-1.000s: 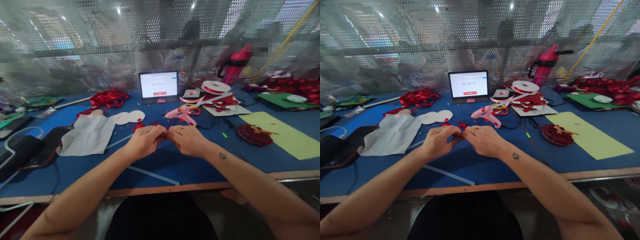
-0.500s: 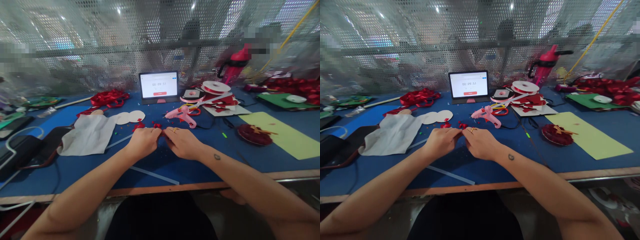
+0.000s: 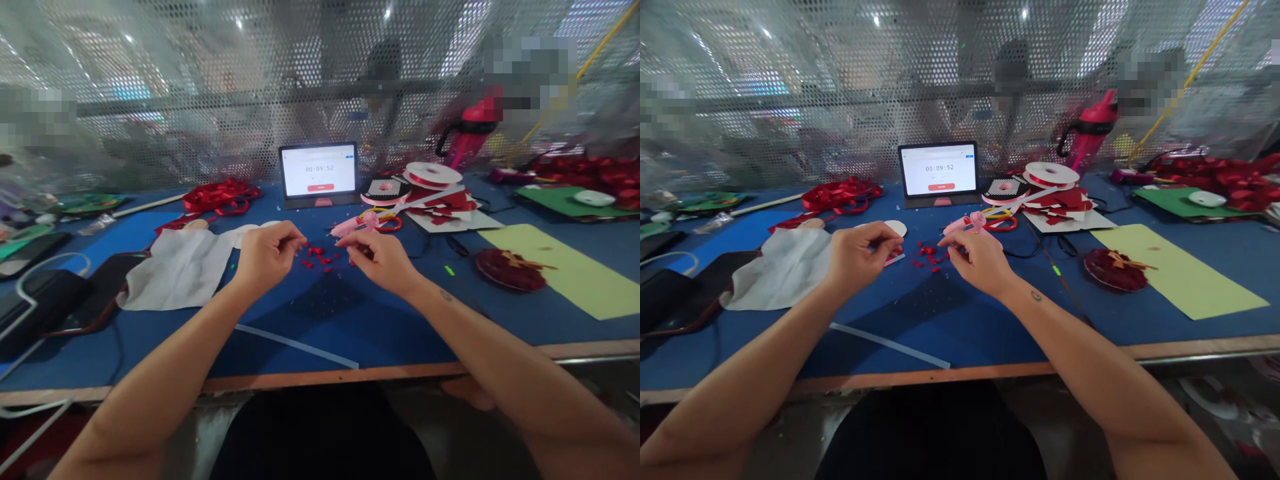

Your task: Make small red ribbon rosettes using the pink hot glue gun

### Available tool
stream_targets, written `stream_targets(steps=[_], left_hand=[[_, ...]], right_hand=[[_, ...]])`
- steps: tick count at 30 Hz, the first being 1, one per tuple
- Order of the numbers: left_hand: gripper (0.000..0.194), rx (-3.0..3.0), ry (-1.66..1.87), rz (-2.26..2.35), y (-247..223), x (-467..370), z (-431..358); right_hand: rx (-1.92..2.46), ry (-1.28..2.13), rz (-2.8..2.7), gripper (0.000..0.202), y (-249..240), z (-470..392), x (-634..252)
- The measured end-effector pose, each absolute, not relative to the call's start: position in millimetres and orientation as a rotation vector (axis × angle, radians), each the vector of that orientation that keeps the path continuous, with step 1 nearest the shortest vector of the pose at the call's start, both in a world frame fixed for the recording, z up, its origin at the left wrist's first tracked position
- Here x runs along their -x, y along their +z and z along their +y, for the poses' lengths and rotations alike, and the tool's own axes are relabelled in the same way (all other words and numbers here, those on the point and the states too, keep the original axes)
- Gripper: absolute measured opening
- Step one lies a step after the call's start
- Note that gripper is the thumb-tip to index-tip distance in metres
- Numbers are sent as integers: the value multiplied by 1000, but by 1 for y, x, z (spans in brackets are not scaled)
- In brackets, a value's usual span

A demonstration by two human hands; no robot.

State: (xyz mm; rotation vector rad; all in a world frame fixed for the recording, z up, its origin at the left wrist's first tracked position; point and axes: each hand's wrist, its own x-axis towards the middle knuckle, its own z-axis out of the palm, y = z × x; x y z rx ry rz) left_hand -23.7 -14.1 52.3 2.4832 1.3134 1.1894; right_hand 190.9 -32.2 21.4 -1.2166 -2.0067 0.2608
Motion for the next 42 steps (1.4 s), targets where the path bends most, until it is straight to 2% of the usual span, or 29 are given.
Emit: stream_targets(steps=[3, 7, 10, 13, 18, 25, 33, 39, 42], left_hand=[[13, -2190, 1276, 1194, 47, 24, -7], [15, -2136, 1116, 1155, 34, 23, 4], [26, -2132, 996, 1142, 28, 23, 8], [35, -2248, 902, 1205, 28, 24, 7], [33, -2616, 730, 1378, 33, 23, 3], [39, -2595, 822, 1145, 30, 23, 6], [35, -2241, 921, 1085, 34, 19, 2], [13, -2091, 988, 1116, 32, 22, 7], [19, -1999, 1050, 1087, 32, 22, 8]], right_hand=[[1201, 252, -2034, 25, 21, -32, -191], [1175, 253, -2029, 23, 20, -31, -193], [1155, 251, -2020, 22, 19, -29, -194], [1143, 243, -2021, 22, 19, -28, -195], [1148, 240, -2027, 23, 19, -29, -195], [1163, 231, -2032, 24, 20, -29, -195], [1163, 238, -2043, 24, 20, -30, -194], [1163, 237, -2051, 23, 21, -31, -194], [1160, 231, -2054, 23, 22, -31, -194]])
